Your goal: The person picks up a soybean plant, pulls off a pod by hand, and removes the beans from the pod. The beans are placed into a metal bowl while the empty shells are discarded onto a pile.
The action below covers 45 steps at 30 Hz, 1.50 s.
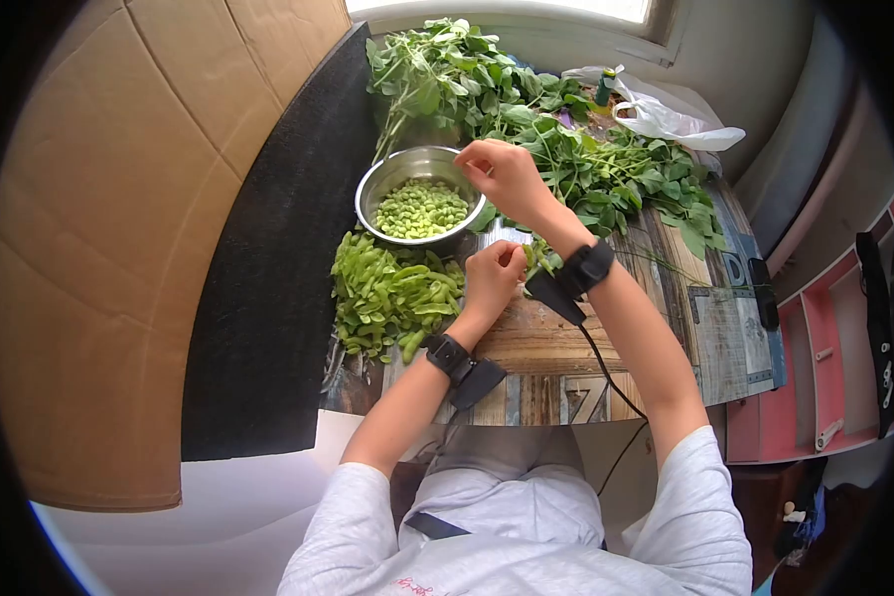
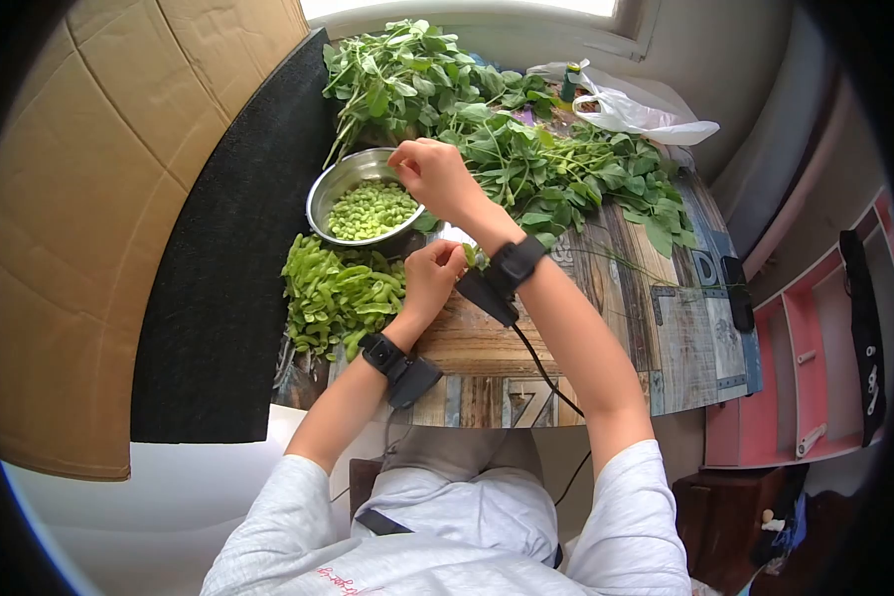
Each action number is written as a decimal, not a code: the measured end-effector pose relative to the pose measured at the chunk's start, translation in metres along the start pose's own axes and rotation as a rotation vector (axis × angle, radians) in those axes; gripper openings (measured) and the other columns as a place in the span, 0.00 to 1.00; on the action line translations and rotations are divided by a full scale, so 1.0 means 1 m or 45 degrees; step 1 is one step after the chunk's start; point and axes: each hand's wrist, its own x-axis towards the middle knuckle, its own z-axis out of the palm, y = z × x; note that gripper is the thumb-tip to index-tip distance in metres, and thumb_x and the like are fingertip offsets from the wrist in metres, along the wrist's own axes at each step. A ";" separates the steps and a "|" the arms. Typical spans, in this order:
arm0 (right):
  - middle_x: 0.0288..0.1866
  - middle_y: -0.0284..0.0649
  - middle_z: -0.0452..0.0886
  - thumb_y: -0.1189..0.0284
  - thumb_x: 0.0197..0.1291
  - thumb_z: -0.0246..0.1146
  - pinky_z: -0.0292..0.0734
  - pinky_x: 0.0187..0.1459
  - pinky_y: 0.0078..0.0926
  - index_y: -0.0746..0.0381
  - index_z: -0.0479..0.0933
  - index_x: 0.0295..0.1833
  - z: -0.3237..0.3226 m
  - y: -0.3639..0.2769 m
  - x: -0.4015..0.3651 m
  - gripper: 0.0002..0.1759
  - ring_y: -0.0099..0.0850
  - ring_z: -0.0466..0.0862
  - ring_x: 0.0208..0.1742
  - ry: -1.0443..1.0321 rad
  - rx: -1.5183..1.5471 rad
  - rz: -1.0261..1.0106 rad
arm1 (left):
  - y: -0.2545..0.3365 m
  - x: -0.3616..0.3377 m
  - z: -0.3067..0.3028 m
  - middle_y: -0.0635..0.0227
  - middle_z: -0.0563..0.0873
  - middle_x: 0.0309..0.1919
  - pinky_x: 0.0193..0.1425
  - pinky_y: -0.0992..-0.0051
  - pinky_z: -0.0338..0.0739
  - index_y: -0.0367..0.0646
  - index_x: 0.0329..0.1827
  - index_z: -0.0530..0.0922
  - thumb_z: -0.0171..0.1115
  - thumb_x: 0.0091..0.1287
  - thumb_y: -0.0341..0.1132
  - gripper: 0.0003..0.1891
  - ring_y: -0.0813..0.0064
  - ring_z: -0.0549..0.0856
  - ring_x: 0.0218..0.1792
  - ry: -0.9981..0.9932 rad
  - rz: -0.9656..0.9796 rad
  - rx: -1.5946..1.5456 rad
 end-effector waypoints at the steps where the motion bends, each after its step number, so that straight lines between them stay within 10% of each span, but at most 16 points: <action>1: 0.28 0.42 0.78 0.78 0.51 0.59 0.73 0.30 0.27 0.65 0.78 0.35 0.002 0.001 0.007 0.05 0.32 0.79 0.26 -0.042 0.016 -0.007 | 0.000 0.000 -0.002 0.67 0.83 0.19 0.26 0.80 0.73 0.35 0.31 0.80 0.58 0.60 0.28 0.06 0.83 0.80 0.21 0.001 0.007 0.003; 7: 0.28 0.44 0.82 0.76 0.48 0.60 0.77 0.36 0.28 0.66 0.80 0.33 -0.003 0.011 0.009 0.07 0.34 0.82 0.31 -0.304 -0.041 0.325 | 0.005 -0.011 0.006 0.58 0.78 0.17 0.26 0.72 0.71 0.33 0.29 0.78 0.63 0.54 0.32 0.08 0.65 0.79 0.20 -0.182 0.226 0.144; 12: 0.42 0.39 0.82 0.77 0.53 0.61 0.76 0.43 0.24 0.58 0.74 0.56 0.002 0.023 0.011 0.21 0.23 0.80 0.40 -0.457 0.560 0.259 | 0.003 -0.012 0.009 0.59 0.79 0.16 0.23 0.74 0.70 0.32 0.28 0.78 0.64 0.54 0.33 0.10 0.72 0.77 0.16 -0.226 0.239 0.188; 15: 0.50 0.38 0.80 0.78 0.54 0.60 0.75 0.48 0.25 0.55 0.67 0.64 0.000 0.023 0.005 0.29 0.22 0.78 0.46 -0.438 0.442 0.321 | 0.004 -0.010 0.006 0.52 0.78 0.18 0.27 0.66 0.71 0.32 0.26 0.75 0.63 0.54 0.34 0.11 0.56 0.79 0.21 -0.287 0.066 0.187; 20: 0.34 0.49 0.82 0.71 0.46 0.62 0.77 0.41 0.33 0.64 0.82 0.34 0.000 0.073 -0.024 0.10 0.42 0.83 0.36 -0.571 -0.307 0.581 | -0.010 -0.009 0.013 0.51 0.80 0.22 0.28 0.65 0.72 0.33 0.28 0.77 0.62 0.52 0.31 0.08 0.55 0.80 0.24 -0.201 0.325 0.140; 45: 0.31 0.51 0.80 0.76 0.45 0.58 0.76 0.41 0.40 0.67 0.78 0.29 -0.004 0.077 -0.014 0.06 0.48 0.80 0.38 -0.717 -0.658 0.300 | -0.019 -0.006 0.014 0.50 0.82 0.27 0.34 0.62 0.76 0.34 0.28 0.78 0.59 0.55 0.31 0.08 0.51 0.81 0.30 -0.218 0.346 0.250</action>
